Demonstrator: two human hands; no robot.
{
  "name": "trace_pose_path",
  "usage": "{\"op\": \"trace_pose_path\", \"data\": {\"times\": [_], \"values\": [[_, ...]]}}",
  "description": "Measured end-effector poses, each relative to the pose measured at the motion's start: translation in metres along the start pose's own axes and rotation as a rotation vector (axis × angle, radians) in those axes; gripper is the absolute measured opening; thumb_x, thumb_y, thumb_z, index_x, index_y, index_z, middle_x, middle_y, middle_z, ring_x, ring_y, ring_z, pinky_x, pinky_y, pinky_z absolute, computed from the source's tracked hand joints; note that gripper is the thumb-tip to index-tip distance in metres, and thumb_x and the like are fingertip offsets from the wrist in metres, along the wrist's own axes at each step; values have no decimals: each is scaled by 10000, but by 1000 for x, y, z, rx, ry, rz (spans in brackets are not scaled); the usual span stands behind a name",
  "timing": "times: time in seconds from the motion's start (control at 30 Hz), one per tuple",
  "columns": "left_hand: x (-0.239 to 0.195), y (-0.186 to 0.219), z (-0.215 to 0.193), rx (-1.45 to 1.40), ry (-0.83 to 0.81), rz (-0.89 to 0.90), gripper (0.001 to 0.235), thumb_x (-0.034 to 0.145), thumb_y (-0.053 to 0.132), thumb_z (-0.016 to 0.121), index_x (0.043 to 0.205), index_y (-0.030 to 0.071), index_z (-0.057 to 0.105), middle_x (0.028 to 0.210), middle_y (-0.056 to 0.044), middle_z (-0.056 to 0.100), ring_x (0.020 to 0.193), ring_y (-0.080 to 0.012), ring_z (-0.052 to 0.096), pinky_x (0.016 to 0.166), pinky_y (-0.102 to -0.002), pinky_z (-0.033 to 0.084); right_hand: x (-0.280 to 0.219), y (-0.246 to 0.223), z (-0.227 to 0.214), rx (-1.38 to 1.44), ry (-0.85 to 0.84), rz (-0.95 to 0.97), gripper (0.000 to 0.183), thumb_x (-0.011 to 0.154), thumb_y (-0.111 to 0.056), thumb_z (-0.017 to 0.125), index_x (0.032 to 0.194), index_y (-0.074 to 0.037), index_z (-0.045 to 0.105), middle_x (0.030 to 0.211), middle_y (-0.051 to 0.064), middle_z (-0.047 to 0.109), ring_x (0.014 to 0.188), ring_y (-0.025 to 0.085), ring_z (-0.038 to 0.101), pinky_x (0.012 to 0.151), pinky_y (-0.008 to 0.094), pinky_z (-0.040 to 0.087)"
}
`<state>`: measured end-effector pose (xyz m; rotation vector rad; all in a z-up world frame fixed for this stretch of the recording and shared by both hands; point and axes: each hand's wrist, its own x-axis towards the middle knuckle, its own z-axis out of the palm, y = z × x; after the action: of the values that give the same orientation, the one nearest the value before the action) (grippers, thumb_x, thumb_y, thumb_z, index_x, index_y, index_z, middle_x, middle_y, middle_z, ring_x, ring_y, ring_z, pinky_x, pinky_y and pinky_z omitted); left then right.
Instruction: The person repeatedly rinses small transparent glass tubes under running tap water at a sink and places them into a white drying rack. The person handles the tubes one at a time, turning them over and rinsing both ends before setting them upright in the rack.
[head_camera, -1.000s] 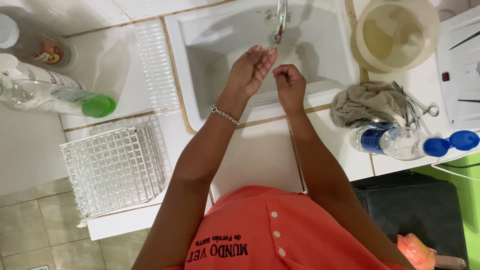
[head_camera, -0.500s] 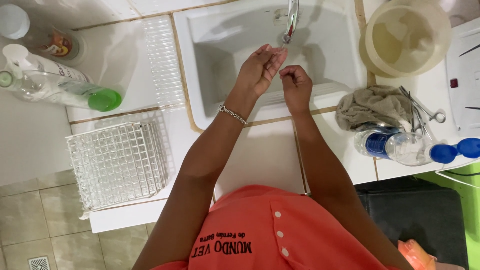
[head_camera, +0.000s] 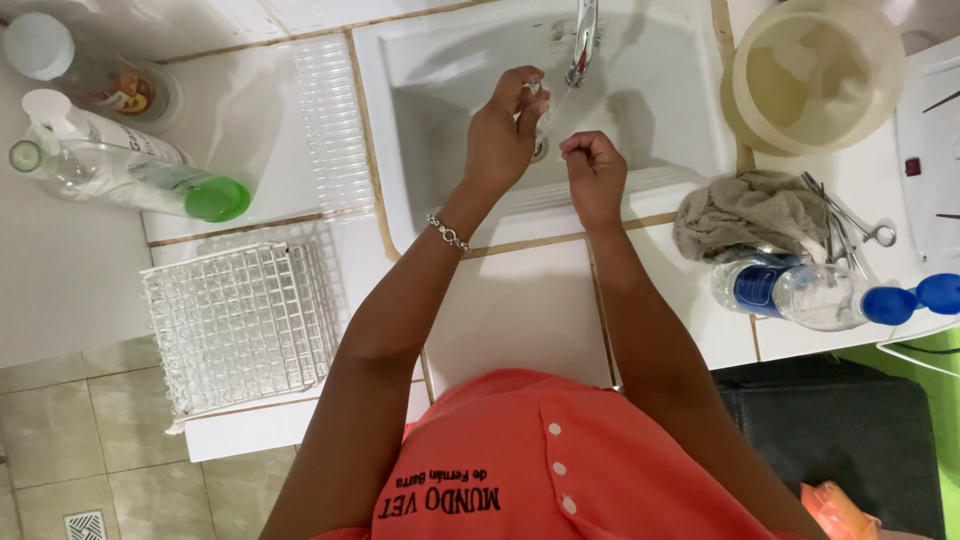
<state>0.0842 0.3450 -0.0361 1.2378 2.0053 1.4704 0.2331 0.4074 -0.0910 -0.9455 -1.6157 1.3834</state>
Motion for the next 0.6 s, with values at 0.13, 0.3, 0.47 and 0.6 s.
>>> {"op": "trace_pose_path", "data": {"times": [0.13,0.3,0.47,0.6], "values": [[2,10,-9,139,58,182,281,979,113,580,1225,241,530,999,113,802,954,-95,770,853,-359,428,-1,-2,0,-17,6,18,210,885,18,537,896,-105,706,849,-6,695,832,96,635,819,228,537],[-1,37,-23,235,27,152,263,1020,196,529,1268,280,536,1062,110,790,1061,-112,738,1060,-538,287,1,1,0,-36,14,27,194,876,1,551,885,-114,707,844,-18,697,822,90,631,798,219,529],[-7,62,-38,293,30,189,289,1041,185,528,1312,285,532,1101,128,769,1060,-131,711,1179,-635,197,1,1,0,-35,8,10,193,877,4,557,885,-115,709,843,-17,697,821,91,628,802,222,523],[-8,68,-43,293,59,207,278,1052,198,547,1314,290,535,1035,114,758,1022,-141,685,1202,-619,185,0,-3,0,-38,19,45,197,870,4,556,873,-120,709,836,-20,696,817,86,629,804,218,529]]}}
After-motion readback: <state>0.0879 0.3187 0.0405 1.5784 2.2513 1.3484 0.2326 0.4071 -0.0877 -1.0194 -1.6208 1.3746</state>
